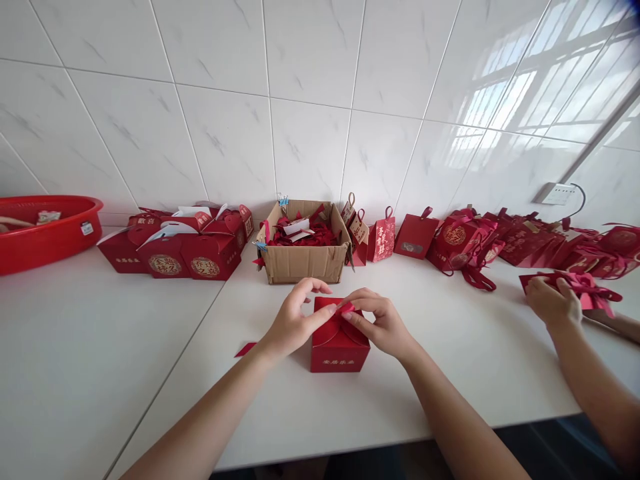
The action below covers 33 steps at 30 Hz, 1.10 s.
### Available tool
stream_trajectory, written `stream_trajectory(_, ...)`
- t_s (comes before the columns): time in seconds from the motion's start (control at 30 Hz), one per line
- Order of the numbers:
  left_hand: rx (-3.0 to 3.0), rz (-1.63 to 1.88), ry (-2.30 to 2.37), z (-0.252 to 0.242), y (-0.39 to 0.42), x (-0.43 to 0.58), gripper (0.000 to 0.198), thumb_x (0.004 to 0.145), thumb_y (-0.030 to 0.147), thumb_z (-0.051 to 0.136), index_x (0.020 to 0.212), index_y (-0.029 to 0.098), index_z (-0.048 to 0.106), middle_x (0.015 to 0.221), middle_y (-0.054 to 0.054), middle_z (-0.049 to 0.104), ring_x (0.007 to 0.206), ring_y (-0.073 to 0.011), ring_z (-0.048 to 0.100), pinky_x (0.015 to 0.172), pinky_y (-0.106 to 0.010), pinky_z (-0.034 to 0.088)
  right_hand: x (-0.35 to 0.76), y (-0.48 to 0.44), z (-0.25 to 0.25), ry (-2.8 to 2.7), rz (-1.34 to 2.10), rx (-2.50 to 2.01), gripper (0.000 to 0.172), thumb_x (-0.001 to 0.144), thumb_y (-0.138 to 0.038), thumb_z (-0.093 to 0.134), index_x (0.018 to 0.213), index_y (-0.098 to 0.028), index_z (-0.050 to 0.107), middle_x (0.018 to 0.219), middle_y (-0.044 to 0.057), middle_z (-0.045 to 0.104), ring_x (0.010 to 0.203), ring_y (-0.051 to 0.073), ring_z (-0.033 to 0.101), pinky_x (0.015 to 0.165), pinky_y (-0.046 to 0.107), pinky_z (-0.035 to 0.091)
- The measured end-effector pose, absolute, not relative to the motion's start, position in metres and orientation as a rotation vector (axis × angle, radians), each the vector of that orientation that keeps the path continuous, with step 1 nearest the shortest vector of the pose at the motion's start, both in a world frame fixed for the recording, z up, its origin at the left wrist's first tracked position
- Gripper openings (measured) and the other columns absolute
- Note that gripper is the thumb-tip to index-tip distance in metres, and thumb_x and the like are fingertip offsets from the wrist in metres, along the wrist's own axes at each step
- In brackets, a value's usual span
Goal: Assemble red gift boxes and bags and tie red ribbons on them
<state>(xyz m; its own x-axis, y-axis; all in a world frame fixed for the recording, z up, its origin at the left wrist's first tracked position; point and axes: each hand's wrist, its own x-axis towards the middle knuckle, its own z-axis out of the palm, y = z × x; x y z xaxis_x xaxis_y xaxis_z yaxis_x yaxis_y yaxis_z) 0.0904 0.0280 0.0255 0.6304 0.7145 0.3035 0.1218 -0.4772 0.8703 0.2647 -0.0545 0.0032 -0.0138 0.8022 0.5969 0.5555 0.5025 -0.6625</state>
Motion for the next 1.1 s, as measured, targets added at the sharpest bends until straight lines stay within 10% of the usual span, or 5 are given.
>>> stream_trajectory(0.43,1.863,0.349,0.881,0.016,0.044,0.076,0.048,0.077,0.066,0.054,0.070,0.018,0.055,0.066,0.001,0.055,0.058,-0.0148,0.047,0.054,-0.026,0.032,0.269,-0.058,0.003,-1.672,0.584,-1.272,0.031,0.094,-0.046,0.050,0.087,-0.027,0.074,0.084,0.006,0.069,0.083,0.020,0.055,0.085,0.040,0.040)
stream_trajectory(1.1,1.667,0.398,0.382,0.080,0.028,0.073,0.031,0.084,0.039,0.063,0.062,0.017,0.068,0.065,-0.002,0.067,0.067,-0.0136,0.059,0.070,-0.027,0.044,0.238,-0.052,0.016,-1.502,0.357,-1.574,0.016,0.082,-0.021,0.055,0.078,-0.024,0.070,0.071,0.002,0.071,0.073,0.021,0.059,0.082,0.038,0.041)
